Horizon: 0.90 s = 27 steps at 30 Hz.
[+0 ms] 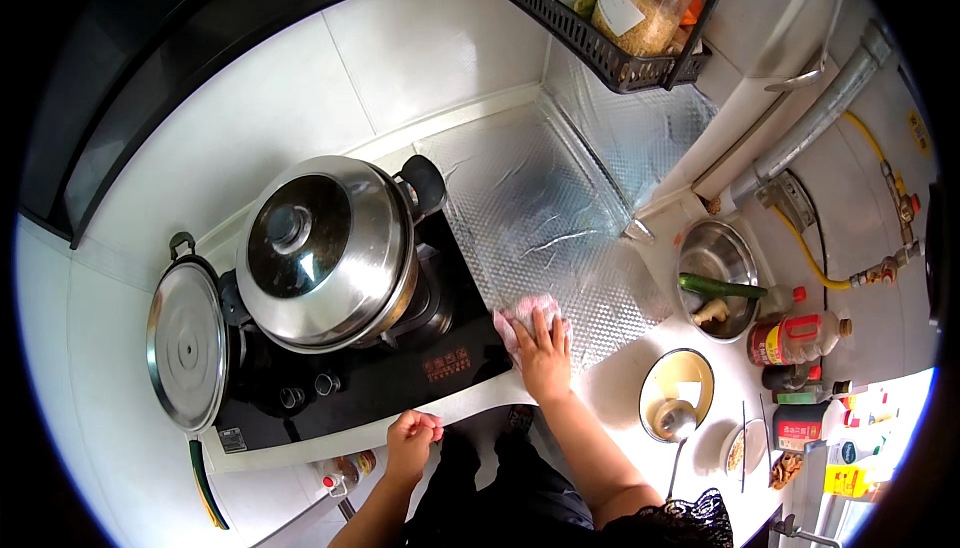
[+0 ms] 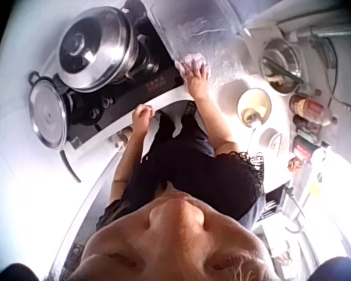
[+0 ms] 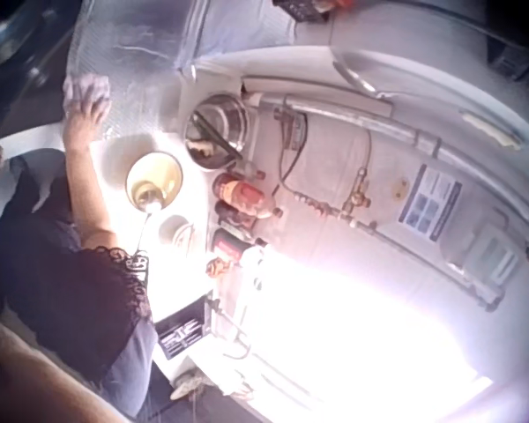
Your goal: The person stirs dumplings in a pot on the stove, covers it, and then wipes the stovetop and surrounding counter with a cloth. They then ladle soup into a bowl and continue wiping the counter and wall before rinsing the cloth at the sink.
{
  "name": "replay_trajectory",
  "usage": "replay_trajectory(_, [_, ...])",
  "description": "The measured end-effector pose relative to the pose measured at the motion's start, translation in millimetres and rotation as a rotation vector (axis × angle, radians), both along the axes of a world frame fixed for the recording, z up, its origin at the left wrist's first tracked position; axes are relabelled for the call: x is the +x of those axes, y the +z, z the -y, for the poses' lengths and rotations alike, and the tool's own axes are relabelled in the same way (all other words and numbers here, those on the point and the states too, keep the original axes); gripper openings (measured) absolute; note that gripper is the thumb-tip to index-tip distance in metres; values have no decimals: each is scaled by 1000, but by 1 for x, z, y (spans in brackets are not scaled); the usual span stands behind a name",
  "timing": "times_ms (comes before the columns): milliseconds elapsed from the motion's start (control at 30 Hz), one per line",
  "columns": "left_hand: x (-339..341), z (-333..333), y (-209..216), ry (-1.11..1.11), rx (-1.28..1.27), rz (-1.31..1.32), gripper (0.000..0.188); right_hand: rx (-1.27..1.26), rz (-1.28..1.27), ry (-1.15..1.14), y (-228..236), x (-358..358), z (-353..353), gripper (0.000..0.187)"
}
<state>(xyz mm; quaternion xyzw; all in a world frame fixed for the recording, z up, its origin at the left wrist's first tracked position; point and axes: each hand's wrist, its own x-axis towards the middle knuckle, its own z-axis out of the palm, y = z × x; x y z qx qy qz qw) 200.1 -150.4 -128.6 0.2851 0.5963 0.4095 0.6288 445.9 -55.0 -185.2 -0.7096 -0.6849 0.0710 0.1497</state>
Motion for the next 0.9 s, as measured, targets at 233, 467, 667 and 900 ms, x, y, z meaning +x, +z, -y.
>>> replay_trajectory(233, [22,-42,13,-372,349,-482,19,22,-33,-98,-15,15,-141,45])
replay_trajectory(467, [106,-106,4,-937,713,-1243,50,112,31,-38,-26,25,-138,49])
replay_trajectory(667, [109,-104,-26,-1064,593,-1437,42,125,-25,-64,-18,1,-44,42])
replay_trajectory(900, [112,-108,-28,-1121,730,-1492,41,100,-26,-90,-34,40,-221,39])
